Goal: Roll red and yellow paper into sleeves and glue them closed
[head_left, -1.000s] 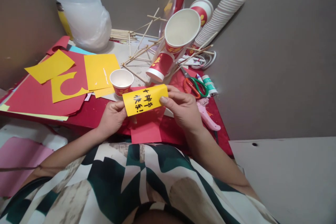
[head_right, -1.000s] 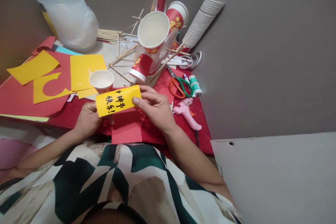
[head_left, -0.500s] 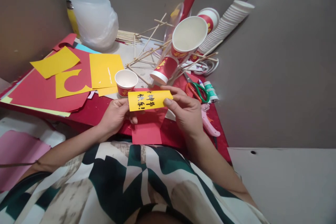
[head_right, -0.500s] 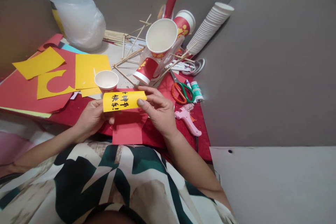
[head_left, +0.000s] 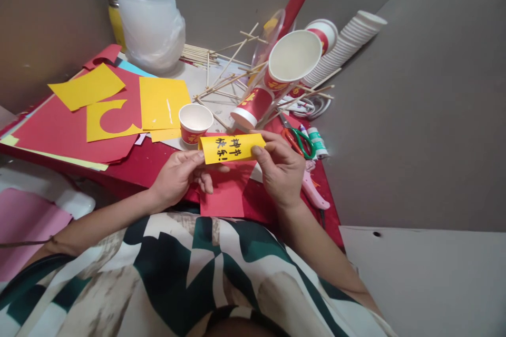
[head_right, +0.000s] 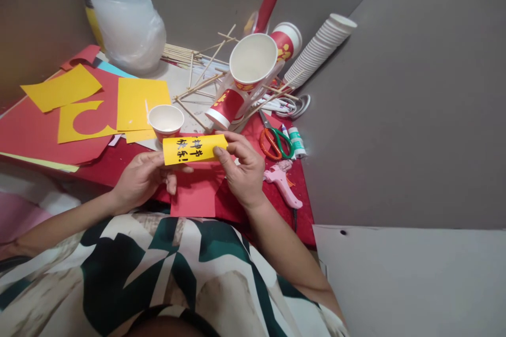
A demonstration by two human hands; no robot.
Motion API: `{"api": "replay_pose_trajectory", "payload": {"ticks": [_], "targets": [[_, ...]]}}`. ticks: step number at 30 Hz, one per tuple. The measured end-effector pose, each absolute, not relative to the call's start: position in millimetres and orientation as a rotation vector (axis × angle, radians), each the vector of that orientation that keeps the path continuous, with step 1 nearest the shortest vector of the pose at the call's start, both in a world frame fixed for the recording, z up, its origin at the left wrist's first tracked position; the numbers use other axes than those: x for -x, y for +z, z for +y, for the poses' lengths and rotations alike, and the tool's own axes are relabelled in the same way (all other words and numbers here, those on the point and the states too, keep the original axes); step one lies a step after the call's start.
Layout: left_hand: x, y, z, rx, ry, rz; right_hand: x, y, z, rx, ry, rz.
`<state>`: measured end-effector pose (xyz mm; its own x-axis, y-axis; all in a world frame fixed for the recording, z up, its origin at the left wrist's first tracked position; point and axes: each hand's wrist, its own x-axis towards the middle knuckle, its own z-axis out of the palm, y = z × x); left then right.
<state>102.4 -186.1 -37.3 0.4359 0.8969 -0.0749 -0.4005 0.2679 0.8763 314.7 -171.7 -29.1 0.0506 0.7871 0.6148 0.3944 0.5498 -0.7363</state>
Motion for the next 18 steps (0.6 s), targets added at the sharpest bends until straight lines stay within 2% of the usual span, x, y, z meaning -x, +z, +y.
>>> {"api": "replay_pose_trajectory", "payload": {"ticks": [8,18], "targets": [[-97.2,-41.9,-188.1,-1.050,0.930,0.584,-316.1,-31.7,-169.9,1.038,0.358,-1.571],[-93.8,-35.1,-189.7,-1.232,1.035,0.786,-314.6,-30.9,-177.9,0.965,0.344,-1.636]]}}
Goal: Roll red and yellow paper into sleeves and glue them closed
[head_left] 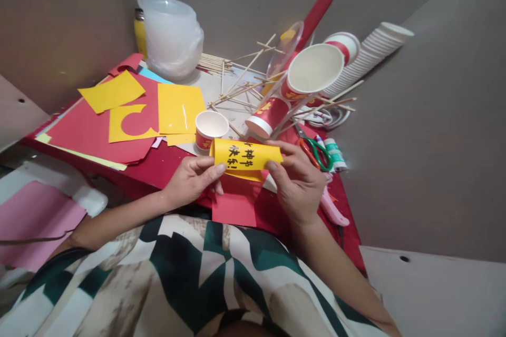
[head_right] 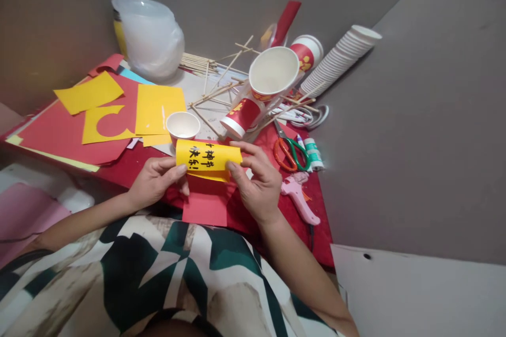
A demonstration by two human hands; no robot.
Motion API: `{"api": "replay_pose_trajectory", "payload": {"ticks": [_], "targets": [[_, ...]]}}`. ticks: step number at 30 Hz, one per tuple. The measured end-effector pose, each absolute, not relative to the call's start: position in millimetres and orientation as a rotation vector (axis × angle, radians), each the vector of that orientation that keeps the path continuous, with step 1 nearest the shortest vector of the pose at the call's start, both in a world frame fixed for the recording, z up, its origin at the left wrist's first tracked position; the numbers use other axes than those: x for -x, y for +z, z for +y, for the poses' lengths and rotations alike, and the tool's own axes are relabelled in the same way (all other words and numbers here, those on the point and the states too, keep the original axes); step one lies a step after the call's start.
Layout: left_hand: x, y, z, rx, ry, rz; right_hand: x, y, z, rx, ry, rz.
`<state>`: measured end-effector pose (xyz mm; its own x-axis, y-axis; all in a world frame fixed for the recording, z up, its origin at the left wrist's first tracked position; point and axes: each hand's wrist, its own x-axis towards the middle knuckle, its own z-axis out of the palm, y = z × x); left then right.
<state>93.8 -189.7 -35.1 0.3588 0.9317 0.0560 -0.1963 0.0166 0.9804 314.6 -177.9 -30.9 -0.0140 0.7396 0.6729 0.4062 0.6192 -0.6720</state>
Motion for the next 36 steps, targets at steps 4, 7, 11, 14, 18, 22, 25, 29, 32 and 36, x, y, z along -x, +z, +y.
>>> {"api": "replay_pose_trajectory", "payload": {"ticks": [4,7,11,14,18,22,25,29,32,36], "targets": [[-86.8,-32.0,-190.6,-1.306,1.058,0.832,-315.1,-31.1,-181.8,0.918,0.377,-1.680],[-76.7,-23.7,-193.2,-1.323,1.091,0.873,-315.8,-30.7,-184.7,0.879,0.400,-1.724],[-53.8,-5.3,-191.3,-1.276,1.314,0.957,-315.6,-27.9,-187.6,0.895,0.377,-1.748],[-27.2,10.7,-174.3,-1.295,1.593,1.066,-314.7,-25.8,-188.0,0.932,0.374,-1.754],[19.5,27.8,-130.0,-1.361,1.795,1.246,-314.4,-27.3,-186.1,0.950,0.392,-1.810],[68.2,35.5,-87.5,-1.241,1.551,1.655,-315.2,-30.3,-182.6,0.944,0.376,-1.874],[96.4,32.0,-69.0,-1.212,1.376,1.881,-314.8,-28.7,-180.5,0.955,0.350,-1.902],[118.7,22.0,-61.8,-1.267,1.182,2.121,-313.9,-23.8,-178.4,0.961,0.335,-1.930],[120.8,24.1,-67.2,-1.376,1.072,2.360,-314.5,-22.6,-177.3,0.947,0.336,-1.961],[97.4,38.5,-74.4,-1.715,0.670,2.755,-316.9,-23.8,-177.7,0.944,0.356,-2.010]]}}
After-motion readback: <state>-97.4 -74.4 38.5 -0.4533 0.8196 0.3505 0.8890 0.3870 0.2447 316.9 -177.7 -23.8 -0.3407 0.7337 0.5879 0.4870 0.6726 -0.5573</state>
